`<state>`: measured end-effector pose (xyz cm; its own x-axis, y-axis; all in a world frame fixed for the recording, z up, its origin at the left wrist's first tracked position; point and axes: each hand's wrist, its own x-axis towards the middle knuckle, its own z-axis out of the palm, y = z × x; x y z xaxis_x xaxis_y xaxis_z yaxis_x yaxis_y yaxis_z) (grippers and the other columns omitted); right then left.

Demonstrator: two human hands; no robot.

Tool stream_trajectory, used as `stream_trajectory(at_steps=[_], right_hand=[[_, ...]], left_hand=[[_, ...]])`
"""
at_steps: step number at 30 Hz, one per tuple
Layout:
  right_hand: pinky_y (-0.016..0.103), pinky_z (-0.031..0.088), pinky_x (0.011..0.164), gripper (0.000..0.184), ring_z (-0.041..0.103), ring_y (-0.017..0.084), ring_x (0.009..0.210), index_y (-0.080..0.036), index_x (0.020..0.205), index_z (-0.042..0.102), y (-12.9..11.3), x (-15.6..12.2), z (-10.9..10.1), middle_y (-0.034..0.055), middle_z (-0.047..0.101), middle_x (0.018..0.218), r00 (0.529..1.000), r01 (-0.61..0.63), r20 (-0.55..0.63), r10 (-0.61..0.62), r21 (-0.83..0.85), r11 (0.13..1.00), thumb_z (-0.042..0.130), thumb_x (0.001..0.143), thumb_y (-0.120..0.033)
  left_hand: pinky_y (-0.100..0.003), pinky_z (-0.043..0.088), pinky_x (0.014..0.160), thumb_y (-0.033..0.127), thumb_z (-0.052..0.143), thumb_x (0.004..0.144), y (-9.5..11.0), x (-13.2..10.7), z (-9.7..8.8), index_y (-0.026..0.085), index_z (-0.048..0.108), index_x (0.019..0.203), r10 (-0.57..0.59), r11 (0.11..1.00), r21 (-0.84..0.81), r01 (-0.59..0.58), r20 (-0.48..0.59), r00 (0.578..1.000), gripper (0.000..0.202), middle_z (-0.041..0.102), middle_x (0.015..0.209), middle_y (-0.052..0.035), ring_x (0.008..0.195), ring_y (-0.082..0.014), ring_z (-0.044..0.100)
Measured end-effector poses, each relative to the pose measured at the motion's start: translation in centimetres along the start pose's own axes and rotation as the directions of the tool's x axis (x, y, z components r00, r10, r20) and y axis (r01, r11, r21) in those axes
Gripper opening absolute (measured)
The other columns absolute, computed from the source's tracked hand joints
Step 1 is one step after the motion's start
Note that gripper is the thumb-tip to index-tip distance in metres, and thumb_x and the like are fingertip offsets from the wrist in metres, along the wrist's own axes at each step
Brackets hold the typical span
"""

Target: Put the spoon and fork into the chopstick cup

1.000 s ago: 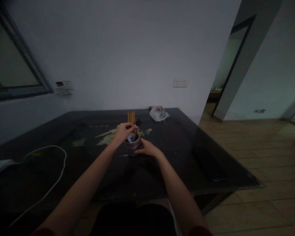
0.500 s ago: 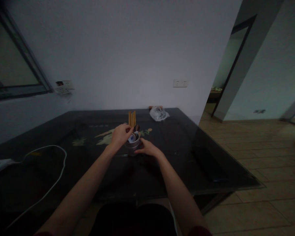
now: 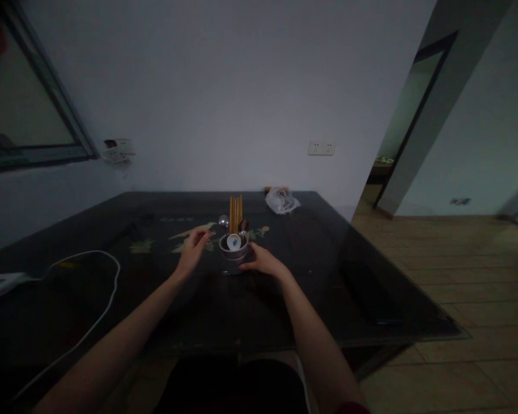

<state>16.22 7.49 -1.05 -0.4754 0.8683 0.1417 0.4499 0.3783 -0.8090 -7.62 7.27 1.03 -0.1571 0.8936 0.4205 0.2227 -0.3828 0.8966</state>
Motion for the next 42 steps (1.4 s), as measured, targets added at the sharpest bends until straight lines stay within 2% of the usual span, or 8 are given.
stream_trajectory(at_steps=[2,4,7,11,17,24,31,42], right_hand=[[0.036,0.048,0.082,0.064,0.060,0.022,0.093,-0.017,0.117,0.052,0.2,0.1,0.1,0.0085,0.062,0.107,1.000,0.004,0.003,-0.005,0.046,0.999,0.080,0.062,-0.033],[0.037,0.048,0.084,0.068,0.060,0.022,0.095,-0.017,0.119,0.051,0.4,0.2,0.3,0.0085,0.062,0.109,1.000,0.017,-0.002,-0.017,0.088,0.996,0.082,0.060,-0.033],[0.039,0.048,0.087,0.073,0.059,0.023,0.098,-0.017,0.121,0.048,0.7,0.3,0.5,0.0094,0.061,0.111,1.000,0.025,0.000,-0.025,0.127,0.992,0.083,0.058,-0.033],[0.040,0.049,0.087,0.075,0.060,0.022,0.098,-0.015,0.121,0.046,0.6,0.3,0.7,0.0104,0.061,0.112,0.999,0.018,0.022,-0.023,0.174,0.985,0.083,0.057,-0.033],[0.040,0.049,0.087,0.077,0.060,0.023,0.097,-0.014,0.122,0.045,0.0,0.1,0.9,0.0117,0.061,0.113,1.000,-0.016,0.028,0.011,0.181,0.983,0.083,0.056,-0.030],[0.041,0.047,0.091,0.078,0.059,0.024,0.102,-0.013,0.121,0.046,-0.7,0.2,1.4,0.0133,0.060,0.117,0.998,-0.048,-0.020,0.053,0.211,0.976,0.083,0.054,-0.026],[0.043,0.044,0.094,0.074,0.058,0.025,0.105,-0.013,0.120,0.049,-0.8,0.2,1.8,0.0135,0.060,0.118,0.996,-0.046,-0.062,0.060,0.204,0.978,0.082,0.056,-0.029],[0.043,0.043,0.095,0.076,0.057,0.026,0.107,-0.014,0.121,0.051,-0.5,0.4,2.0,0.0134,0.060,0.121,0.993,-0.044,-0.098,0.061,0.168,0.985,0.083,0.055,-0.032]], left_hand=[[-0.028,0.048,0.071,0.041,0.052,0.081,-1.1,-0.4,0.2,0.018,0.056,0.095,-0.158,0.985,-0.063,0.163,0.077,0.984,0.028,0.062,0.101,-0.0069,0.092,-0.0185,0.059],[-0.030,0.049,0.074,0.038,0.051,0.081,-1.4,-0.8,0.4,0.018,0.057,0.098,-0.277,0.951,-0.087,0.296,0.182,0.943,0.027,0.061,0.112,-0.0091,0.103,-0.0217,0.057],[-0.035,0.049,0.080,0.027,0.054,0.076,-1.0,-1.2,0.3,0.019,0.056,0.105,-0.355,0.916,-0.056,0.397,0.350,0.867,0.031,0.058,0.122,-0.0101,0.115,-0.0251,0.053],[-0.038,0.045,0.091,0.016,0.056,0.068,-0.6,-1.6,-0.1,0.017,0.053,0.112,-0.336,0.911,-0.024,0.411,0.535,0.775,0.044,0.056,0.126,-0.0114,0.117,-0.0256,0.052],[-0.042,0.039,0.102,0.008,0.063,0.061,-1.8,-1.3,-0.1,0.015,0.050,0.117,-0.180,0.938,-0.098,0.332,0.682,0.709,0.058,0.057,0.125,-0.0137,0.117,-0.0246,0.053],[-0.046,0.042,0.098,0.020,0.075,0.064,-2.8,-1.5,0.3,0.012,0.049,0.118,-0.146,0.957,-0.076,0.279,0.705,0.694,0.061,0.057,0.124,-0.0182,0.113,-0.0267,0.056],[-0.049,0.041,0.100,0.025,0.076,0.066,-3.4,-1.7,0.8,0.011,0.046,0.123,-0.071,0.988,-0.060,0.145,0.652,0.755,0.066,0.054,0.128,-0.0203,0.114,-0.0284,0.056],[-0.047,0.044,0.098,0.027,0.075,0.068,-3.1,-1.9,0.8,0.013,0.050,0.121,-0.049,0.996,-0.022,0.081,0.624,0.780,0.061,0.057,0.126,-0.0179,0.113,-0.0279,0.058]])
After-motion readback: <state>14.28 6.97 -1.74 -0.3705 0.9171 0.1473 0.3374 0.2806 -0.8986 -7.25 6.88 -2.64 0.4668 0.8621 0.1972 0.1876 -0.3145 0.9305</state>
